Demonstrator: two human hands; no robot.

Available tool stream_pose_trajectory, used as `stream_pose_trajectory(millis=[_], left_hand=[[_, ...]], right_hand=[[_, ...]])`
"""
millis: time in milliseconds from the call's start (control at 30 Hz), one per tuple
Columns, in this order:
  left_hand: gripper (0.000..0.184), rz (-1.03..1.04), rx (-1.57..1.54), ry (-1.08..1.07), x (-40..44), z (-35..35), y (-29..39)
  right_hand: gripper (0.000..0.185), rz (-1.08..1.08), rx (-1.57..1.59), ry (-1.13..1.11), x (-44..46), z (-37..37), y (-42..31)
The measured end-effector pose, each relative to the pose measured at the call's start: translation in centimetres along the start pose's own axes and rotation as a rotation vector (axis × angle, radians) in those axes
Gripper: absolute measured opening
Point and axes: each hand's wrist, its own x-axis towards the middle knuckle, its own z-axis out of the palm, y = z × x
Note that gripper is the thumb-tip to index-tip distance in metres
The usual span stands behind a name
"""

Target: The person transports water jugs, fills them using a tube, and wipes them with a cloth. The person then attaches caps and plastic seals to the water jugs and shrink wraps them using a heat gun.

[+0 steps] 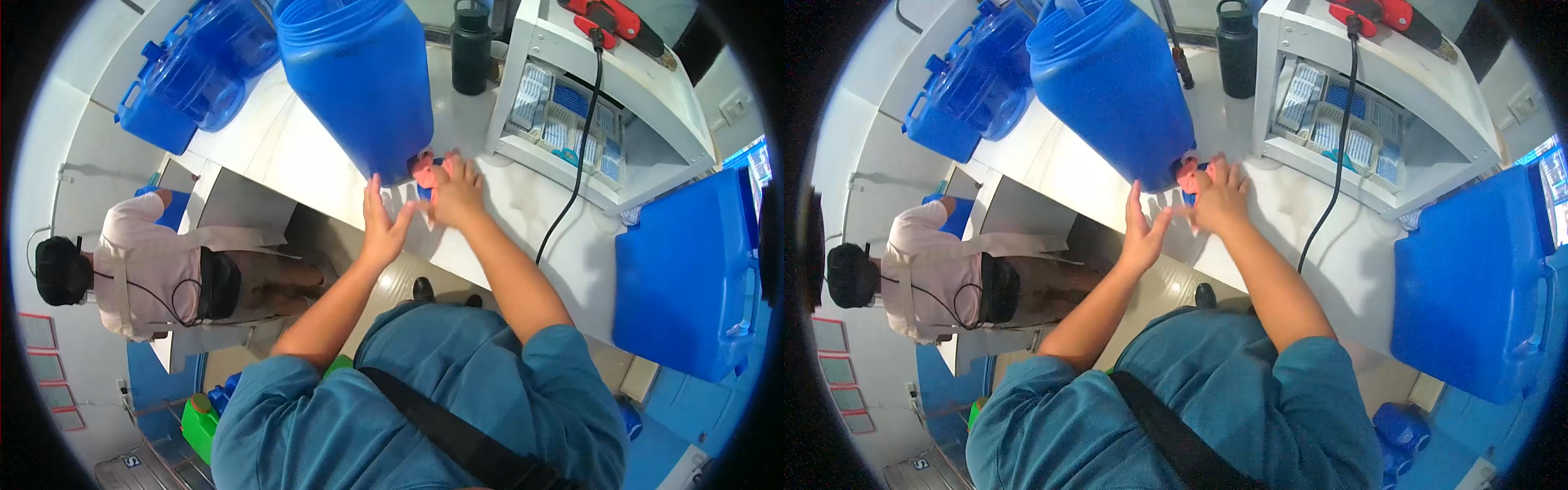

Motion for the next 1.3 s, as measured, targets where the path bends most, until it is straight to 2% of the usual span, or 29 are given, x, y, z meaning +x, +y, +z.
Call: stream_pose_trajectory(millis=[67,167,233,267,300,333,367,400,433,500,533,567,600,633,733,800,867,933,1000,1067,1100,1133,1167,1200,1267,1300], left_hand=[[0.084,-0.023,-0.009,-0.020,0.0,0.1,0.4],[0.076,-0.034,-0.008,-0.037,0.4,-0.2,1.2],[0.076,-0.167,-0.445,-0.116,0.9,-0.2,1.8],[0.076,-0.154,-0.444,-0.111,1.3,0.1,2.8],[0.072,-0.279,-0.656,-0.095,1.5,0.3,4.5],[0.068,-0.414,-0.869,-0.076,1.4,0.3,6.1],[0.072,-0.442,-1.089,-0.219,1.9,0.0,7.6],[0.072,-0.444,-1.089,-0.215,2.5,-0.2,9.1],[0.073,-0.370,-1.192,-0.204,3.3,-0.2,10.5],[0.074,-0.292,-1.294,-0.199,4.4,-0.1,11.6],[0.072,-0.248,-1.473,-0.266,4.9,-0.3,11.8],[0.070,-0.204,-1.650,-0.339,5.3,-0.3,12.0],[0.070,-0.203,-1.648,-0.354,5.5,-0.1,12.3],[0.068,-0.153,-1.712,-0.480,5.3,0.2,12.6],[0.068,-0.024,-1.330,-0.359,6.1,0.6,15.0],[0.068,-0.290,-1.823,-0.394,7.3,-1.5,17.6],[0.069,-0.234,-1.814,-0.443,7.3,-1.6,17.5],[0.069,-0.233,-1.758,-0.642,6.5,-0.5,16.4],[0.073,0.056,-1.393,-0.431,5.7,0.4,18.0],[0.076,-0.308,-1.696,-0.386,6.4,-1.1,20.1],[0.075,-0.283,-1.703,-0.320,6.8,-1.9,20.0],[0.071,-0.261,-1.836,-0.452,7.1,-2.6,19.5],[0.070,-0.242,-1.809,-0.539,7.5,-2.0,18.7],[0.069,-0.236,-1.777,-0.624,7.4,-1.7,18.3],[0.069,-0.239,-1.576,-0.584,5.9,-0.9,19.0],[0.065,-0.276,-1.638,-0.454,5.7,-0.4,19.3]], right_hand=[[0.081,0.015,0.222,-0.279,-0.4,-1.5,-0.2],[0.079,0.061,0.258,-0.293,-0.2,-3.3,0.2],[0.079,0.107,0.328,-0.285,-0.3,-3.7,0.7],[0.078,0.081,0.554,-0.216,-0.5,-3.4,1.1],[0.076,0.054,0.780,-0.151,-0.6,-3.9,0.8],[0.076,0.051,0.782,-0.153,-1.2,-4.3,0.2],[0.073,-0.025,0.923,-0.033,-1.4,-6.5,-1.3],[0.069,-0.101,1.060,0.093,-1.5,-8.1,-2.6],[0.055,-0.114,1.018,0.217,-1.6,-8.8,-3.3],[0.048,-0.135,0.915,0.291,-0.9,-10.5,-3.3],[0.042,-0.155,0.810,0.362,-0.6,-11.6,-3.3],[0.030,-0.235,0.978,0.362,-0.6,-12.9,-3.9],[0.029,-0.388,0.887,0.338,0.0,-14.5,-3.8],[0.031,-0.421,0.819,0.331,0.9,-16.3,-3.7],[0.037,-0.417,0.696,0.341,4.2,-18.7,-1.2],[0.039,-0.385,0.642,0.368,4.2,-18.8,-0.5],[0.039,-0.440,0.632,0.384,2.2,-18.1,-1.3],[0.039,-0.454,0.620,0.317,2.3,-20.3,-2.1],[0.040,-0.416,0.618,0.381,4.6,-20.3,-0.6],[0.042,-0.361,0.556,0.407,4.9,-20.2,0.7],[0.043,-0.387,0.615,0.414,3.8,-19.7,0.3],[0.044,-0.415,0.673,0.420,2.7,-19.5,-0.2],[0.045,-0.456,0.782,0.297,1.5,-20.1,-2.0],[0.049,-0.515,0.806,0.283,1.5,-21.6,-3.3],[0.044,-0.573,0.557,0.449,4.1,-21.2,-2.3],[0.043,-0.491,0.517,0.447,5.0,-22.1,-1.3]])
